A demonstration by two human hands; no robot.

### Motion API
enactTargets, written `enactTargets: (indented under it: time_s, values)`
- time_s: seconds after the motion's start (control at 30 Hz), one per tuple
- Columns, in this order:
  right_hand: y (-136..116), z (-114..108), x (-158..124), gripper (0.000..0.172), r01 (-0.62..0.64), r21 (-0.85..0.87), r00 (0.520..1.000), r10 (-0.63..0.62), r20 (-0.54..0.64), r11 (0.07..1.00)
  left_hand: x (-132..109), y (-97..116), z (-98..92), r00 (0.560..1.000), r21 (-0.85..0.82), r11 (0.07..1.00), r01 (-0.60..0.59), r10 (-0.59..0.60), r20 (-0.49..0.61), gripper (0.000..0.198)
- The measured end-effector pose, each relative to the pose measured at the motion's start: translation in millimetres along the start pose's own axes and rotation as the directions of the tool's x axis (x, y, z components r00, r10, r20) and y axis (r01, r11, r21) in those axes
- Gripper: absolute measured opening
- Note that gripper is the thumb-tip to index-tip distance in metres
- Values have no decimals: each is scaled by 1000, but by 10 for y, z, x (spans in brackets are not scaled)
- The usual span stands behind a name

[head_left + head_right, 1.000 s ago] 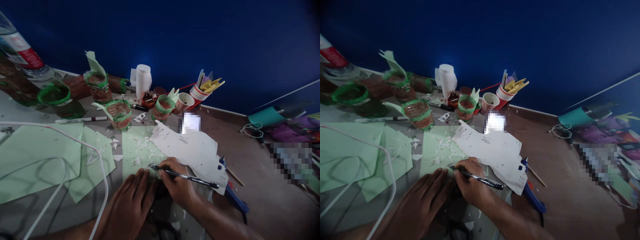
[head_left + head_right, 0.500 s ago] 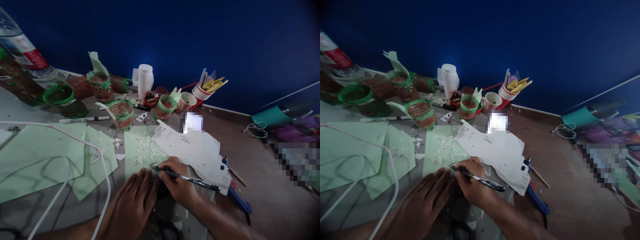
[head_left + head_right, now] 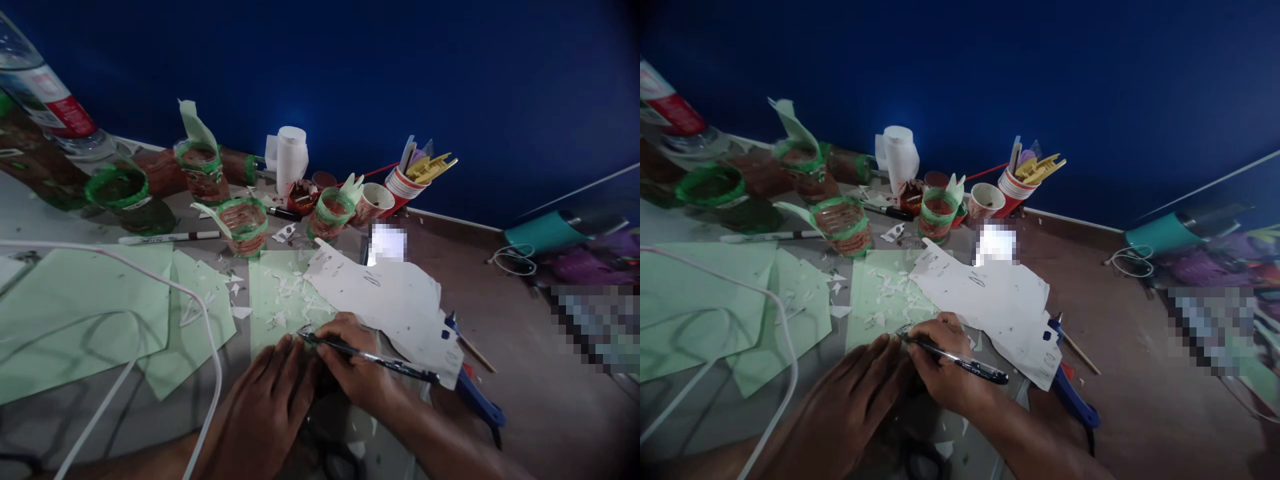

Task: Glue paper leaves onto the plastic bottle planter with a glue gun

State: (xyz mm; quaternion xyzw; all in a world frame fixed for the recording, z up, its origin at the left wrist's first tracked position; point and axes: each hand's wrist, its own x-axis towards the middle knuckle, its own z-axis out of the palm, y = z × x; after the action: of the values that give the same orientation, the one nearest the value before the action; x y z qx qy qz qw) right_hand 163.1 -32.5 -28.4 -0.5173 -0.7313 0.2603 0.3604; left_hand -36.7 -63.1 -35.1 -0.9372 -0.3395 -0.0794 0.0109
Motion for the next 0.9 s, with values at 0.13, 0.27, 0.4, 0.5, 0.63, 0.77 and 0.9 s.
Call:
enactTargets:
  time_s: [0.13, 0.27, 0.4, 0.5, 0.63, 0.77, 0.9]
  values:
    - [-14, -9, 5, 12, -53, -12, 997, 52, -60, 999, -10, 7, 22, 1000, -2, 1000, -4, 4, 24, 46]
    - [-8, 5, 0, 13, -49, -7, 997, 49, -65, 999, 0, 7, 13, 1000, -3, 1000, 1, -1, 9, 45]
    - [1, 13, -6, 14, -35, 9, 999, 36, -31, 999, 0, -19, -7, 999, 6, 1000, -28, 28, 23, 48]
    - [-8, 4, 0, 12, -62, -3, 996, 62, -65, 998, -4, -31, -15, 999, 3, 999, -41, 41, 23, 47]
    - [-21, 0, 7, 12, -61, -10, 995, 60, -75, 998, 5, -15, -19, 1000, -9, 1000, -9, 9, -1, 44]
    - [-25, 6, 6, 12, -44, -10, 996, 43, -72, 999, 4, 26, 24, 1000, -22, 1000, 18, -19, -19, 43]
    - [-22, 1, 3, 11, -77, -13, 991, 75, -109, 997, -13, 32, 60, 998, -20, 998, 54, -54, -30, 42]
